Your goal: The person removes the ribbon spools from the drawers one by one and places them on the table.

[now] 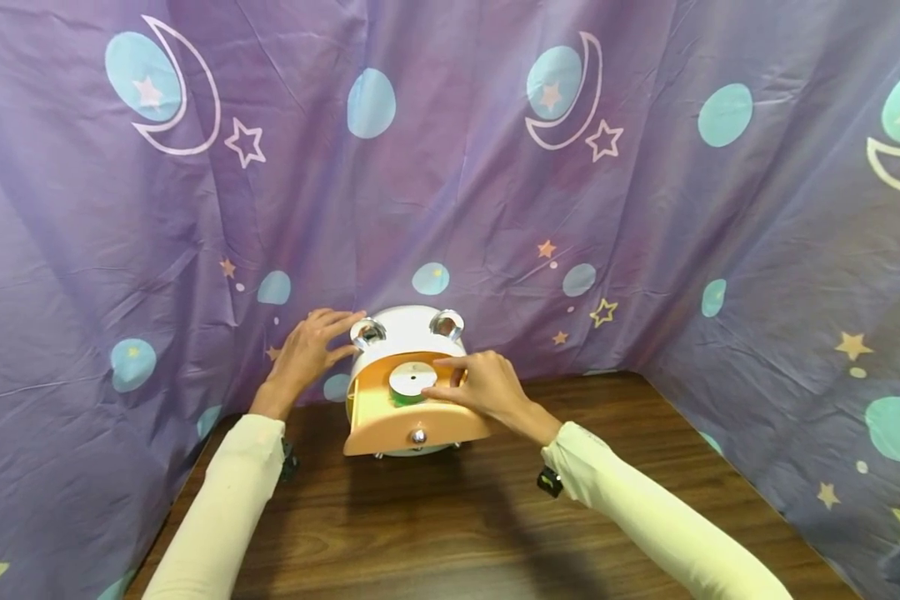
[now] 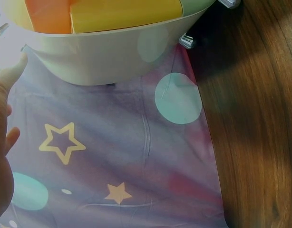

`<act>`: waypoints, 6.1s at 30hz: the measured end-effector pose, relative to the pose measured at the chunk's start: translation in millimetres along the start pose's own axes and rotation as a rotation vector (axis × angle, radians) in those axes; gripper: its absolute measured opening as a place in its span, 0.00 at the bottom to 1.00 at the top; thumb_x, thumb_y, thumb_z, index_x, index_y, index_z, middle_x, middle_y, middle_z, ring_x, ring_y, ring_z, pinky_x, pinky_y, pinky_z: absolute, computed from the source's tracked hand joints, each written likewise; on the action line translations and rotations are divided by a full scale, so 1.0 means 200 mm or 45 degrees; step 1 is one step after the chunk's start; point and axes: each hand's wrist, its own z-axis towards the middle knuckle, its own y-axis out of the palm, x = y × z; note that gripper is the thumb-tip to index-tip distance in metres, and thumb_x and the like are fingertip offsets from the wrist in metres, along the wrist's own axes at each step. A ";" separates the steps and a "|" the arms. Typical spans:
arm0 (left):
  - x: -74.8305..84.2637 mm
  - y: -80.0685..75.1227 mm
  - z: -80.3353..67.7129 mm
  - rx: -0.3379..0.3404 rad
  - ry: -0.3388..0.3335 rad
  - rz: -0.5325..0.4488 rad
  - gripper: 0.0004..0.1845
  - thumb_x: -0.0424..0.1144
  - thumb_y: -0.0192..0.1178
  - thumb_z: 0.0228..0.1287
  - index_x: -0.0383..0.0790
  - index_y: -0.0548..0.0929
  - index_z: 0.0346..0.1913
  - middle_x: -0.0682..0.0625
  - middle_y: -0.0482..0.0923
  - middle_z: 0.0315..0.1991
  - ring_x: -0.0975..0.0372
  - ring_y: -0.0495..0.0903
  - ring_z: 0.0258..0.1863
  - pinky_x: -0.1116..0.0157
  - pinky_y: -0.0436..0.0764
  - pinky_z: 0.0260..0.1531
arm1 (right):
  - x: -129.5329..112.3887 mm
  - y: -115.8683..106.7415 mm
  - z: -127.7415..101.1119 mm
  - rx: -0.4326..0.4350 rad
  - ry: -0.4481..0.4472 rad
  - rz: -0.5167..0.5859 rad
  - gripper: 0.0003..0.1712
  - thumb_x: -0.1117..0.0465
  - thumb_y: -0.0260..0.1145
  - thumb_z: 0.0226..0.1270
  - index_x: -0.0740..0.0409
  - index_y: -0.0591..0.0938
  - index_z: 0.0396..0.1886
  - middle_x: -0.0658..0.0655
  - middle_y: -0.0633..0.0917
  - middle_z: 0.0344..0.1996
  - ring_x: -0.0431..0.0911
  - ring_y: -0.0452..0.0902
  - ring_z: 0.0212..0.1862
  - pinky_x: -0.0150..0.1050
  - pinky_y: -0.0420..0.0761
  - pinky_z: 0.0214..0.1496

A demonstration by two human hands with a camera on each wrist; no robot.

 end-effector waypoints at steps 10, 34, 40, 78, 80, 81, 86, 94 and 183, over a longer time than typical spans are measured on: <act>0.01 0.00 0.00 -0.002 -0.008 -0.013 0.35 0.39 0.81 0.53 0.45 0.83 0.66 0.44 0.85 0.57 0.44 0.81 0.55 0.43 0.84 0.47 | 0.02 0.07 0.07 -0.185 0.113 -0.165 0.44 0.18 0.72 0.46 0.38 0.90 0.56 0.43 0.70 0.07 0.39 0.70 0.15 0.35 0.73 0.15; 0.00 0.02 -0.01 0.030 0.025 0.000 0.34 0.38 0.81 0.52 0.44 0.84 0.65 0.45 0.86 0.56 0.48 0.82 0.53 0.45 0.85 0.47 | -0.02 0.14 0.13 -0.323 0.127 -0.280 0.44 0.15 0.71 0.40 0.37 0.92 0.49 0.50 0.88 0.31 0.43 0.78 0.26 0.40 0.80 0.22; 0.00 0.01 0.00 0.025 0.017 -0.008 0.35 0.39 0.81 0.52 0.46 0.83 0.66 0.45 0.86 0.56 0.47 0.82 0.54 0.45 0.84 0.48 | -0.02 0.14 0.13 -0.304 0.131 -0.250 0.42 0.16 0.72 0.40 0.37 0.92 0.48 0.52 0.90 0.37 0.46 0.83 0.31 0.42 0.83 0.27; 0.01 0.02 0.00 0.034 0.042 0.007 0.34 0.37 0.81 0.52 0.44 0.83 0.66 0.43 0.86 0.55 0.45 0.82 0.53 0.44 0.84 0.53 | 0.01 -0.11 0.05 -0.202 0.064 -0.199 0.45 0.18 0.74 0.42 0.38 0.90 0.55 0.40 0.75 0.12 0.40 0.73 0.19 0.36 0.77 0.20; 0.00 0.01 0.00 0.036 0.034 0.005 0.34 0.37 0.81 0.53 0.44 0.83 0.66 0.44 0.86 0.55 0.45 0.82 0.53 0.44 0.84 0.52 | 0.03 -0.12 0.05 -0.183 0.059 -0.196 0.45 0.19 0.75 0.42 0.41 0.90 0.55 0.39 0.77 0.14 0.39 0.73 0.19 0.36 0.79 0.21; 0.00 0.01 0.00 0.033 0.029 0.003 0.34 0.37 0.80 0.53 0.45 0.83 0.66 0.44 0.86 0.55 0.45 0.82 0.53 0.44 0.84 0.52 | 0.03 -0.13 0.04 -0.175 0.059 -0.191 0.46 0.19 0.75 0.42 0.41 0.90 0.55 0.39 0.78 0.15 0.38 0.74 0.19 0.36 0.79 0.21; 0.01 0.01 0.00 0.025 0.008 0.000 0.35 0.36 0.81 0.53 0.45 0.83 0.67 0.43 0.86 0.55 0.45 0.82 0.53 0.42 0.84 0.51 | 0.07 -0.16 0.02 -0.144 0.054 -0.164 0.46 0.20 0.76 0.42 0.43 0.90 0.55 0.38 0.81 0.17 0.36 0.74 0.20 0.38 0.82 0.24; 0.01 0.02 0.00 0.035 0.022 -0.008 0.35 0.36 0.81 0.52 0.43 0.83 0.66 0.43 0.86 0.55 0.44 0.82 0.53 0.42 0.83 0.53 | 0.12 -0.22 -0.02 -0.112 0.091 -0.148 0.48 0.20 0.77 0.40 0.43 0.89 0.57 0.37 0.83 0.17 0.35 0.76 0.19 0.38 0.81 0.21; 0.01 0.03 0.00 0.042 0.020 -0.026 0.36 0.34 0.81 0.51 0.43 0.82 0.67 0.42 0.86 0.56 0.41 0.81 0.56 0.42 0.77 0.65 | 0.94 0.10 -0.77 -0.431 0.719 -0.195 0.50 0.24 0.79 0.40 0.48 0.87 0.61 0.44 0.78 0.11 0.43 0.75 0.18 0.44 0.73 0.20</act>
